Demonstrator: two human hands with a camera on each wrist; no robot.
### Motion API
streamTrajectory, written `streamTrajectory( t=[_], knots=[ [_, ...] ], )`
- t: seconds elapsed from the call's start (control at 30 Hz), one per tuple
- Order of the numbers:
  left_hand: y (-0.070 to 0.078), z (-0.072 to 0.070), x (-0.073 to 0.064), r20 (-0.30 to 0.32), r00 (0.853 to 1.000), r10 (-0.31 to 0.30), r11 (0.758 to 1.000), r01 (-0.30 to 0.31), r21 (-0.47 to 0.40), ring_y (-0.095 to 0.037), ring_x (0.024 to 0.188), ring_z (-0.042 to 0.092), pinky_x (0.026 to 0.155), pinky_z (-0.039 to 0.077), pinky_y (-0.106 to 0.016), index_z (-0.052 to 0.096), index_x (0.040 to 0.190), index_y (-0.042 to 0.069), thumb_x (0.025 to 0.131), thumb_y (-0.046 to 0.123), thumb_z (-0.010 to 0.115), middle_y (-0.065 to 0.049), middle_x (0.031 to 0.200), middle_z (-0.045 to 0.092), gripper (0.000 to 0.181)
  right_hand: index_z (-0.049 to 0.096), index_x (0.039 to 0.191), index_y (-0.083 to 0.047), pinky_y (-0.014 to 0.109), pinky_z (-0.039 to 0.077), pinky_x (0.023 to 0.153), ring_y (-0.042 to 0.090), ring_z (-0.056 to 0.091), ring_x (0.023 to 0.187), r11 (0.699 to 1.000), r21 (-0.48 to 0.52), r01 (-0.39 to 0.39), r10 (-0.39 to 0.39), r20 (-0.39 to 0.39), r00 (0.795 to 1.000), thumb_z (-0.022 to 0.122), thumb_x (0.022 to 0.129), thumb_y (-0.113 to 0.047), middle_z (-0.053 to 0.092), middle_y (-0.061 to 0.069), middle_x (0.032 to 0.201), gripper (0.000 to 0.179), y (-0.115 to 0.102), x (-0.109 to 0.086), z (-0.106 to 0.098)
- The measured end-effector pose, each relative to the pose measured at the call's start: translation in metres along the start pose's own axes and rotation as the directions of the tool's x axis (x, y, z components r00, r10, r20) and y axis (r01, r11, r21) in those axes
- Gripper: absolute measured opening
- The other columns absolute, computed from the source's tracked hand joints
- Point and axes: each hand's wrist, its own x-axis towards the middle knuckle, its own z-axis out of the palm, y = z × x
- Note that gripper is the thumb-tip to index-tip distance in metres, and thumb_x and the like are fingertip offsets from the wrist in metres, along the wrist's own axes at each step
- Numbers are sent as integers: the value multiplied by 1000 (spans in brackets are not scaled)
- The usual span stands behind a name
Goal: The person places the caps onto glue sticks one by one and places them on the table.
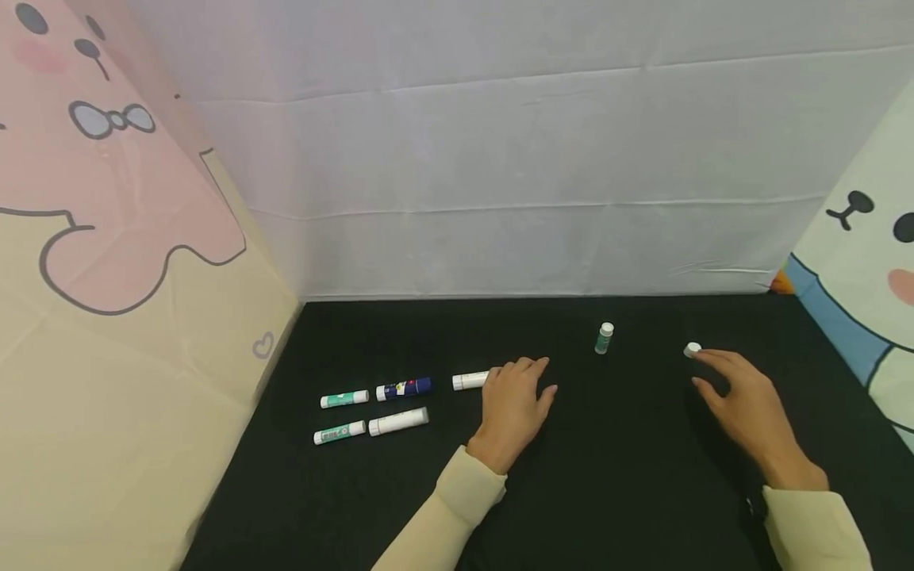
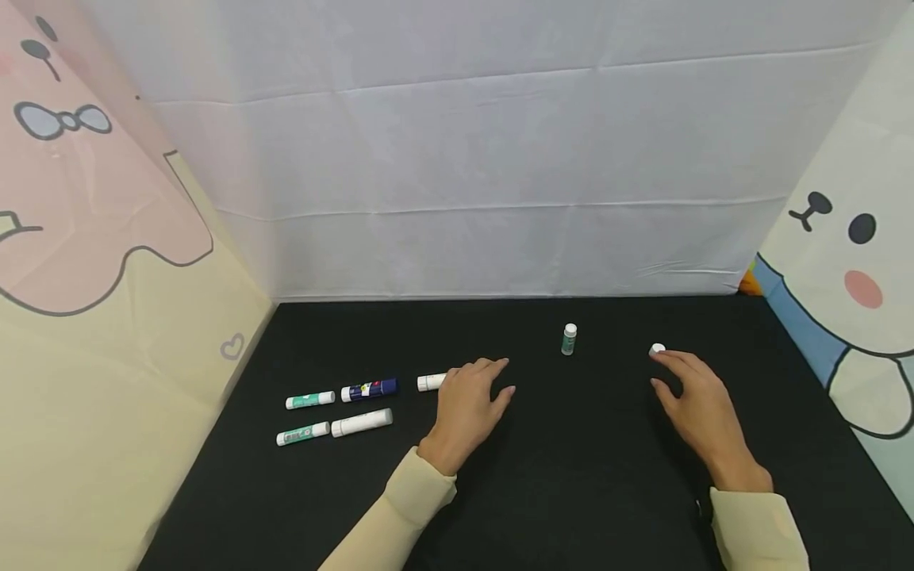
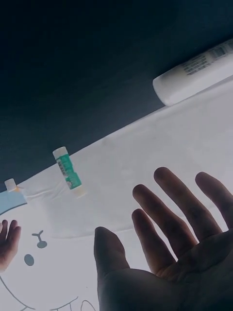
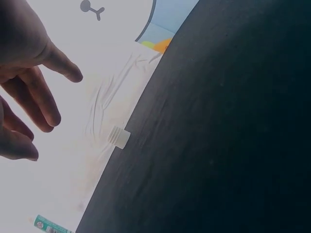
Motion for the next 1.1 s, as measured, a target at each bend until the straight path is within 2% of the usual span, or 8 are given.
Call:
streamTrajectory(
  t=[0.37, 0.6, 0.83, 1.1],
  knots=[
    [8, 14, 16, -10, 1000, -2, 1000, 1, -10, -16, 101, 74, 90, 57, -35, 76, 130, 18, 95, 34, 80, 2, 120, 77, 39, 67, 125, 10, 70, 45, 92, 54, 59, 114, 1000, -15, -28, 28, 24, 999, 81, 81, 14, 63, 33, 126, 46, 12, 11, 1],
    [14, 22, 25, 16, 999, -29, 999, 29, -36, -17, 105, 73, 91, 56, -35, 74, 134, 17, 97, 35, 78, 1, 122, 76, 42, 65, 127, 11, 74, 43, 95, 58, 56, 118, 996, -37, -75, 78, 89, 993, 79, 84, 11, 60, 36, 130, 46, 13, 18, 4],
    [23, 27, 36, 54, 997, -53, 998, 55, -37, -17, 109, 73, 93, 56, -34, 72, 137, 18, 98, 37, 77, 2, 125, 76, 44, 63, 128, 12, 74, 42, 96, 59, 54, 120, 996, -37, -86, 90, 119, 989, 78, 85, 10, 58, 38, 132, 46, 19, 23, 7],
    [29, 36, 47, 74, 995, -70, 995, 75, -66, -16, 106, 73, 93, 56, -33, 71, 138, 18, 98, 38, 77, 2, 124, 76, 46, 62, 130, 13, 74, 41, 98, 59, 52, 121, 994, -40, -99, 104, 152, 983, 78, 86, 8, 57, 39, 133, 46, 26, 31, 12]
  ],
)
